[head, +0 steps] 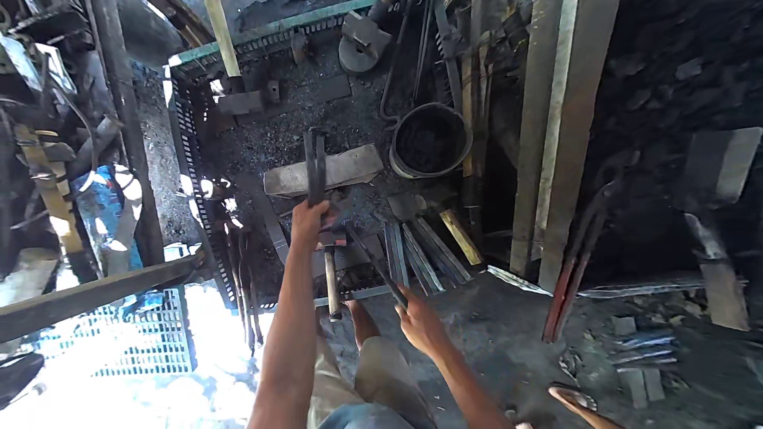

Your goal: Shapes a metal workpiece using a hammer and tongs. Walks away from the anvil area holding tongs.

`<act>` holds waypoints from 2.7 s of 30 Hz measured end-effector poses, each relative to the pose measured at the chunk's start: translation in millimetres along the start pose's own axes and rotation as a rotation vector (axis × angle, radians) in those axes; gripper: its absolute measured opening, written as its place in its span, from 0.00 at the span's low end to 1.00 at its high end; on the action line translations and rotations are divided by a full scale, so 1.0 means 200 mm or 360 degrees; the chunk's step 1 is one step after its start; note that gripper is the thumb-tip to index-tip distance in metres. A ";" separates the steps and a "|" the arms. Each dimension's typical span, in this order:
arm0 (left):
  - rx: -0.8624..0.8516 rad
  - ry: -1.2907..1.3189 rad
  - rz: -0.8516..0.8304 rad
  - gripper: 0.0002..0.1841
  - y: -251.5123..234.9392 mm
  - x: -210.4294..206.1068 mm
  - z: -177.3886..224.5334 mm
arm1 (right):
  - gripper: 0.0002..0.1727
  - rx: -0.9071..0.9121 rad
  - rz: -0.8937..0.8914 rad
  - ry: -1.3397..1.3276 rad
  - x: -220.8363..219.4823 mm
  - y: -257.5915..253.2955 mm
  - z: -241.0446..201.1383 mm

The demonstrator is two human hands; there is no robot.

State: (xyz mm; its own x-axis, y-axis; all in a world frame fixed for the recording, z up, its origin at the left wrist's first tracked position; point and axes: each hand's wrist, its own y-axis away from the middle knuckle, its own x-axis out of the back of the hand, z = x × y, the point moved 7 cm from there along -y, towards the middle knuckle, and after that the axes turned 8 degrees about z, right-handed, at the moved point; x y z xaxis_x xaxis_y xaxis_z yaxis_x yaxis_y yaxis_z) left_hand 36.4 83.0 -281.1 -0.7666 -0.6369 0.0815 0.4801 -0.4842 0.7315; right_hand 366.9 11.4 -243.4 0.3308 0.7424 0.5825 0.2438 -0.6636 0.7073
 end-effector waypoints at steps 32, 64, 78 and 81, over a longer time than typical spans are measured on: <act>-0.0623 -0.2725 0.0107 0.33 -0.79 0.37 -0.50 | 0.34 -0.0692 -0.0307 -0.0253 -0.91 0.87 0.64; 0.0569 -0.0659 0.0243 0.29 0.46 1.07 -1.40 | 0.25 -0.0967 -0.0005 -0.0676 -1.03 1.22 0.87; 0.0686 -0.0473 0.0309 0.21 0.53 1.17 -1.58 | 0.27 -0.0852 -0.0120 -0.0607 -0.96 1.14 1.03; 0.0620 -0.0385 0.0421 0.17 0.57 1.22 -1.61 | 0.28 -0.0831 -0.0072 -0.0655 -0.91 1.14 1.04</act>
State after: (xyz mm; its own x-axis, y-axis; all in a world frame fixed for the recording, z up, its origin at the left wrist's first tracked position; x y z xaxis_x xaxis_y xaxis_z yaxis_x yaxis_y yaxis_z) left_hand 41.0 -321.2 -395.0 -0.7393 -0.5283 0.4176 0.5118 -0.0377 0.8583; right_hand 551.6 -295.0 -271.1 0.6767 0.6043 0.4205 -0.1735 -0.4241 0.8888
